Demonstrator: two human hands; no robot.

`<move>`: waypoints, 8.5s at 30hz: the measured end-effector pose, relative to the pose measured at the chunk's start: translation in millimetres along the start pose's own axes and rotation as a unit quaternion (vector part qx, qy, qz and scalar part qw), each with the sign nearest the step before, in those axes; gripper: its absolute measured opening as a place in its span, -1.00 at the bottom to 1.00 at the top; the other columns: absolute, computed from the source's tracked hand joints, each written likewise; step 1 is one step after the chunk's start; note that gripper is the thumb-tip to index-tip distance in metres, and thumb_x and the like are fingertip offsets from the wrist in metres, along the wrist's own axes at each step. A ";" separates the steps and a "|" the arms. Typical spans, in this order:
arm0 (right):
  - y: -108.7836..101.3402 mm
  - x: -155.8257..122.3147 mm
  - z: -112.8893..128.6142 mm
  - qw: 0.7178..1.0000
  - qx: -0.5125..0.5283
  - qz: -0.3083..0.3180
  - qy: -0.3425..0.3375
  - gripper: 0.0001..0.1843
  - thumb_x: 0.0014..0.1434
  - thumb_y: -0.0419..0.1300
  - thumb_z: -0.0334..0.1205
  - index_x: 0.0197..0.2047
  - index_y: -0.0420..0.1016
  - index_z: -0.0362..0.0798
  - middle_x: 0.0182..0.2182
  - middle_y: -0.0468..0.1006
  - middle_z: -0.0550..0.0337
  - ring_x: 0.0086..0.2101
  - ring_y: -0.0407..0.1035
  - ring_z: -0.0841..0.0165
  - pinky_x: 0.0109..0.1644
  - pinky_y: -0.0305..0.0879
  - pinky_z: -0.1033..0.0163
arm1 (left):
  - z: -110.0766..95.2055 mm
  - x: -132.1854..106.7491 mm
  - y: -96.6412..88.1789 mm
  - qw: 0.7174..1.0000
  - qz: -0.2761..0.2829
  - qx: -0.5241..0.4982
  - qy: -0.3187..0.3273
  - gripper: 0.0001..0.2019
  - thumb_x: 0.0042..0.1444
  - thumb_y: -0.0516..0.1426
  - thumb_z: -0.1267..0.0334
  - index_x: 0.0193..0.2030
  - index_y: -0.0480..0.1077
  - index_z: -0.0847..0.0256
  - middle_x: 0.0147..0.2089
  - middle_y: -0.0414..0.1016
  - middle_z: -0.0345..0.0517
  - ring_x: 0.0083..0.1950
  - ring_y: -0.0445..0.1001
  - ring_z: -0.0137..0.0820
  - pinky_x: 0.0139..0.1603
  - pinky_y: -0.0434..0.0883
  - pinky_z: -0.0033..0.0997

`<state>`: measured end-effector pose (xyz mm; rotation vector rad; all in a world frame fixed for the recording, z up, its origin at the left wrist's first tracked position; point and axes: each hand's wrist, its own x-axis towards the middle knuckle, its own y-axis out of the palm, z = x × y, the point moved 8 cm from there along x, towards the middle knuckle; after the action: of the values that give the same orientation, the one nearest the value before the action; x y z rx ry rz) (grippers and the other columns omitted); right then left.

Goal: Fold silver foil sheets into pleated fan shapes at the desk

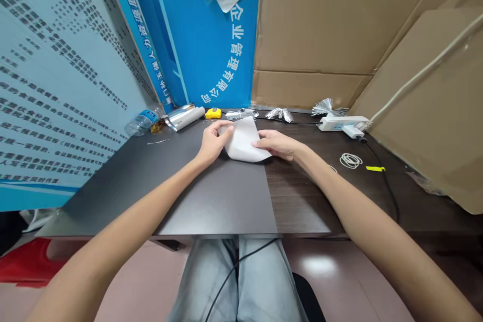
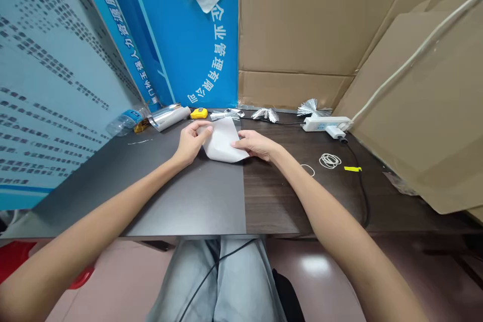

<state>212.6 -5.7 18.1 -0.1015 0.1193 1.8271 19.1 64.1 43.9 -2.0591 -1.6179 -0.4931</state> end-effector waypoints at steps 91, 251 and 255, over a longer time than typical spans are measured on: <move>27.4 -20.5 37.4 0.949 -0.027 -0.200 -0.242 -0.63 0.06 0.47 0.08 -0.22 0.61 -0.02 -0.27 0.60 0.18 -0.29 0.40 0.33 -0.14 0.32 0.21 | -31.5 -31.9 22.7 0.989 0.011 -0.133 -0.061 -0.65 0.05 0.44 -0.01 -0.16 0.68 0.21 -0.11 0.72 0.03 -0.05 0.66 -0.14 0.09 0.56 -0.15; 1.8 -11.6 17.6 0.964 0.036 -0.225 -0.138 -0.58 -0.01 0.52 0.06 -0.22 0.69 -0.08 -0.23 0.65 0.06 -0.23 0.48 0.34 -0.17 0.38 0.25 | -1.0 -10.6 0.0 0.974 -0.006 -0.189 -0.123 -0.56 -0.06 0.50 0.00 -0.13 0.68 0.27 -0.08 0.68 0.06 -0.08 0.56 -0.27 0.13 0.47 -0.21; 0.4 -10.1 21.0 0.963 0.031 -0.230 -0.137 -0.63 -0.03 0.52 0.01 -0.29 0.65 -0.10 -0.35 0.62 0.12 -0.37 0.41 0.41 -0.23 0.36 0.25 | -6.0 -9.5 0.8 0.978 0.010 -0.177 -0.113 -0.57 -0.03 0.49 0.00 -0.14 0.67 0.28 -0.17 0.67 0.03 -0.14 0.56 -0.27 0.09 0.48 -0.20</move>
<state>214.6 -12.6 40.2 0.1577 -0.0402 1.3543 17.7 52.9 43.5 -2.4687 -1.7350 -0.5952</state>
